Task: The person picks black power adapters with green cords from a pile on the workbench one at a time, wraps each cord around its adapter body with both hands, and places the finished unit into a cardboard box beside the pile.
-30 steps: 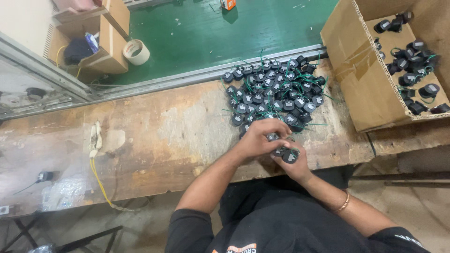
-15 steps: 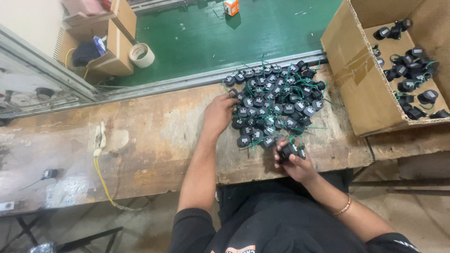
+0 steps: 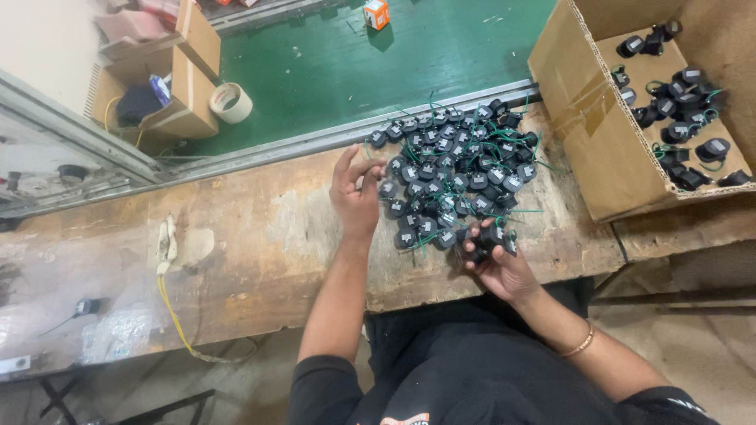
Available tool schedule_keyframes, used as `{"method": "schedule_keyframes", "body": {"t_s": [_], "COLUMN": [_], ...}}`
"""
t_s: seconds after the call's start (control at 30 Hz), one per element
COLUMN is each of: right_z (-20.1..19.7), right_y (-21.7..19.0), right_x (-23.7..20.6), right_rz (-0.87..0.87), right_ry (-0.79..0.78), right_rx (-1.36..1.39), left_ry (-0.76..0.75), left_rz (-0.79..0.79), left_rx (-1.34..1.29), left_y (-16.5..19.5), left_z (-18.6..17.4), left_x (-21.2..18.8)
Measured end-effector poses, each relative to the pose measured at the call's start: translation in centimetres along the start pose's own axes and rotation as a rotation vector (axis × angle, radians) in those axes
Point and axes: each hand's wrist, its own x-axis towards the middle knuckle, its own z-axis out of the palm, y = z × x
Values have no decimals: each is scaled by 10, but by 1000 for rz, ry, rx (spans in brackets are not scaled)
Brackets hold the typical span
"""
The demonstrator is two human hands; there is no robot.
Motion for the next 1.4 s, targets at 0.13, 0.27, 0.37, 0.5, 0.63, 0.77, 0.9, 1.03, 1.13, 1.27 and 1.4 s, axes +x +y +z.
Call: {"method": "schedule_keyframes", "body": {"t_s": [0.13,0.27,0.37,0.5,0.63,0.77,0.9,1.03,1.13,1.27,1.4], "right_z": [1,-1,-3,-5,-7,-7,-7,-3,1,13,36], "right_y": [2,5,5,7,7,5,5,8,9,6,-15], "right_x": [3,2,-1,1,3,1,0,-3,-3,-2,-3], "right_rz": [14,61,135,74,-1,-57,-62,-12,-15,-36,-147], "right_ry": [25,56,91,55,89,110,157,74,92,19,-151], "right_rx": [-21,-67,-129,-115,-42,2,-54,-163,-182,-297,-1020], "left_ry": [-350,-731,-709,-669,-691,-787,-807,-747,-828,-840,-387], "left_rz": [-255,-294,-170,-179,-15,-32,-309,-617,-386,65,213], "left_rx": [-468,-108,123,155,97,77,-94,-223,-15,146,677], "left_y": [-9,-7,5,21,26,17,1,1,18,41,46], "left_z": [10,43,60,60,52,49,55,61,55,30,-20], "left_x": [-19,-54,-65,-54,-45,-45,-57,-63,-54,-18,23]}}
